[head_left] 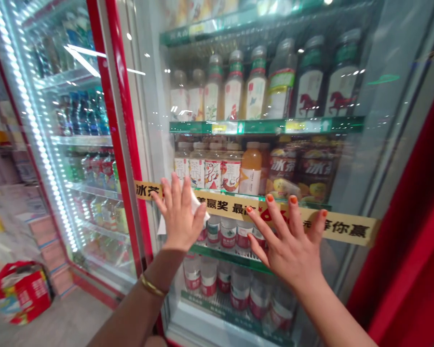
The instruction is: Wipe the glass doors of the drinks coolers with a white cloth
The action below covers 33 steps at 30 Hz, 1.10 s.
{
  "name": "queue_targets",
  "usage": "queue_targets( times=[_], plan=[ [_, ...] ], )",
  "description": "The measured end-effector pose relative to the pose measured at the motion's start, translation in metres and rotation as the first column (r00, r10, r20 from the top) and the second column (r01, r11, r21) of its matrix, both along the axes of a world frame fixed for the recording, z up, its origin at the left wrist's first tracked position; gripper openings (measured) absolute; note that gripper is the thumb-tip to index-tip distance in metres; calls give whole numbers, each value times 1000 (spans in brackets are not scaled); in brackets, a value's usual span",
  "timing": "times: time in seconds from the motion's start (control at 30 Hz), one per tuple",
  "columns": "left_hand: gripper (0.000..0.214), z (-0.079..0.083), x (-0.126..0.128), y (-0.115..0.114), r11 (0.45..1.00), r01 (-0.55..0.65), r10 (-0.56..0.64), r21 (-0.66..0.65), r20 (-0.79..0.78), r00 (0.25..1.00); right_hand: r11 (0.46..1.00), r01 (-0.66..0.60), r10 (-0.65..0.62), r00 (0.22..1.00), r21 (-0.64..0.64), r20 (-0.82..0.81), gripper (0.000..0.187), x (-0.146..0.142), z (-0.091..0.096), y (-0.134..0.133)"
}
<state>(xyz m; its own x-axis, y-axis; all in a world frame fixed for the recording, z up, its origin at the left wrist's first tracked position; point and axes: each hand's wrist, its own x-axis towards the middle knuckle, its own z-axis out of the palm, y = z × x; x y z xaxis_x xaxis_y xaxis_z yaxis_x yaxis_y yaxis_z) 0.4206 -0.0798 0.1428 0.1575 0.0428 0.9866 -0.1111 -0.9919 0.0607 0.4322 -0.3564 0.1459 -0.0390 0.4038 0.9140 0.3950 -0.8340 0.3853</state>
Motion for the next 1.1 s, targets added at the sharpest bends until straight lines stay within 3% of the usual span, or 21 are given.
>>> queue_targets(
  times=[0.07, 0.13, 0.2, 0.23, 0.3, 0.37, 0.43, 0.5, 0.53, 0.6, 0.67, 0.73, 0.77, 0.83, 0.9, 0.93, 1.0, 1.03, 1.1],
  plan=[
    [85, -1, 2, -34, 987, 43, -45, 156, 3, 999, 1000, 11, -11, 1000, 29, 1, 80, -2, -4, 1],
    [88, -18, 0, -53, 935, 94, -101, 342, 3, 995, 999, 19, -18, 1000, 50, -12, 80, -6, -13, -3],
    [89, -36, -4, -45, 902, 102, -115, 420, 5, 993, 998, 26, -21, 997, 60, -77, 80, -12, -24, -11],
    [89, -40, -5, -32, 915, 91, -100, 392, 3, 995, 997, 35, -25, 992, 73, -122, 81, -14, -31, -16],
    [87, -29, -5, -5, 977, 54, -54, 205, -4, 999, 989, 65, -40, 983, 132, -182, 84, -17, -44, -26],
    [84, 0, -1, 7, 998, 40, -40, -43, -5, 999, 974, 101, -67, 984, 202, -167, 88, -14, -53, -33],
    [83, 26, 4, -8, 986, 69, -69, -154, 6, 998, 965, 116, -92, 990, 235, -109, 90, -9, -59, -34],
    [84, 33, 7, -39, 992, 114, -114, -46, 8, 993, 963, 120, -106, 992, 243, -71, 90, -4, -62, -33],
    [86, 26, 8, -54, 990, 130, -131, 56, 7, 991, 961, 121, -109, 992, 250, -60, 90, -2, -63, -31],
    [87, -4, 5, -70, 958, 138, -143, 252, 2, 990, 954, 130, -119, 991, 271, -58, 93, -1, -63, -29],
    [88, -40, -1, -59, 932, 126, -128, 339, -16, 992, 948, 141, -129, 990, 284, -60, 94, -1, -62, -27],
    [92, -58, -6, -31, 961, 97, -90, 259, -39, 995, 949, 147, -135, 989, 279, -62, 92, -2, -62, -27],
    [93, -56, -6, -17, 985, 76, -71, 152, -38, 997, 950, 148, -136, 989, 276, -62, 92, -2, -61, -27],
    [88, -36, -4, -3, 990, 39, -41, -138, -13, 999, 948, 154, -141, 988, 278, -64, 94, -2, -61, -28],
    [81, -11, 1, -17, 938, 40, -35, -345, 19, 999, 946, 159, -145, 987, 284, -69, 97, -1, -62, -29],
    [82, -5, 4, -33, 941, 63, -63, -334, 9, 998, 945, 159, -145, 987, 284, -72, 98, -1, -62, -30],
    [88, -12, 6, -69, 984, 128, -136, -122, -54, 989, 948, 152, -136, 988, 281, -76, 98, -2, -63, -31],
    [89, -27, 5, -84, 986, 166, -163, 31, -90, 983, 949, 148, -132, 988, 278, -75, 97, -2, -62, -31],
    [84, -69, 0, -97, 936, 205, -180, 287, -111, 977, 949, 150, -135, 988, 277, -73, 96, -2, -62, -30]
  ],
)
